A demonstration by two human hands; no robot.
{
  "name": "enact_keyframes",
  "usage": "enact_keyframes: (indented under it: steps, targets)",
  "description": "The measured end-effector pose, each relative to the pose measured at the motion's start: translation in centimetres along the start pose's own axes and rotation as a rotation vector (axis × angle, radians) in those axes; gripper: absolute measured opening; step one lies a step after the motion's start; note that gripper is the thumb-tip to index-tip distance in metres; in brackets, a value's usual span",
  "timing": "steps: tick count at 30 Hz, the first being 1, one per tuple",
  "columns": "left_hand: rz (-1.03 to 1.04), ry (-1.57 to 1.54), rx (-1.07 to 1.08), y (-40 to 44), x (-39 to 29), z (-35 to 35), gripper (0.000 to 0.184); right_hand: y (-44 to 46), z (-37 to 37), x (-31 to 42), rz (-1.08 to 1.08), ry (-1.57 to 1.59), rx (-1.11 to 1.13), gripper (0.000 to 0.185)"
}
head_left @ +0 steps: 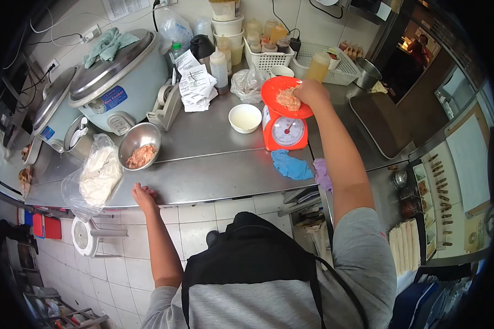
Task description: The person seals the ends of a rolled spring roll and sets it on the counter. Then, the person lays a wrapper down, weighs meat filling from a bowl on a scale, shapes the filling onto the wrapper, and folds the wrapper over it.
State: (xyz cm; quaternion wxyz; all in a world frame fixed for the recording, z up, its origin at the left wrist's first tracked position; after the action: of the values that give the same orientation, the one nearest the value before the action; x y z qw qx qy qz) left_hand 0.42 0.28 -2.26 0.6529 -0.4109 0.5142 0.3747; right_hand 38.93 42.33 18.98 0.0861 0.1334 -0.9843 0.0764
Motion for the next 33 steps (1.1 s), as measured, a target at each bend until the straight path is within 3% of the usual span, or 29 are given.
enact_keyframes:
  steps: [5,8,14,20,23,25,26,27,28,33]
  targets:
    - [-0.005,-0.008,-0.043,-2.1,0.2,-1.1,0.037,0.6,0.0,-1.2,-0.038,0.013,0.139,0.038]
    - [-0.027,-0.020,-0.075,-3.4,-0.6,-1.0,0.037,1.4,0.4,-2.1,-0.123,0.059,0.018,0.034]
    - [-0.031,0.007,-0.049,-3.7,-0.9,-1.0,0.037,0.3,-0.6,-2.6,-0.176,0.114,0.005,0.033]
    - [-0.026,0.031,-0.020,-3.5,-0.6,-1.6,0.038,-1.4,-1.5,-2.8,-0.159,0.161,0.116,0.051]
    - [-0.104,0.040,-0.095,-2.4,0.2,-3.3,0.038,2.7,0.4,-4.3,-0.228,0.195,-0.093,0.054]
    - [-0.088,-0.007,-0.108,-3.3,-0.8,-4.1,0.034,3.3,1.0,-4.6,-0.458,0.031,-0.226,0.041]
    - [-0.082,-0.019,-0.118,-3.1,-1.2,-5.3,0.031,2.8,0.8,-4.9,-0.622,0.235,-0.370,0.034]
    - [-0.097,-0.039,-0.138,-2.6,-1.6,-6.6,0.029,1.5,0.2,-4.9,-0.634,0.272,-0.314,0.032]
    - [-0.045,-0.021,-0.162,-2.6,-2.7,-7.5,0.028,3.0,1.9,-6.5,-0.503,1.021,-0.055,0.032]
    - [0.103,-0.057,-0.367,-0.4,-6.6,-16.0,0.029,0.1,1.8,-8.0,-0.552,1.034,0.008,0.021]
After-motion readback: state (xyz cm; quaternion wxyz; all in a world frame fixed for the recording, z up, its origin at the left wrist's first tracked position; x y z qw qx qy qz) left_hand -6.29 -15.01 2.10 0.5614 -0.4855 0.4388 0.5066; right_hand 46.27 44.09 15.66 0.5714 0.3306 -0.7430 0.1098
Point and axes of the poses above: each hand's wrist, its own y-axis towards the middle knuckle, its own z-axis out of the palm, x = y × z, the point moved 6 cm from there along y, towards the middle knuckle, and after that the axes turned 13 degrees about x, right-handed, at the moved point
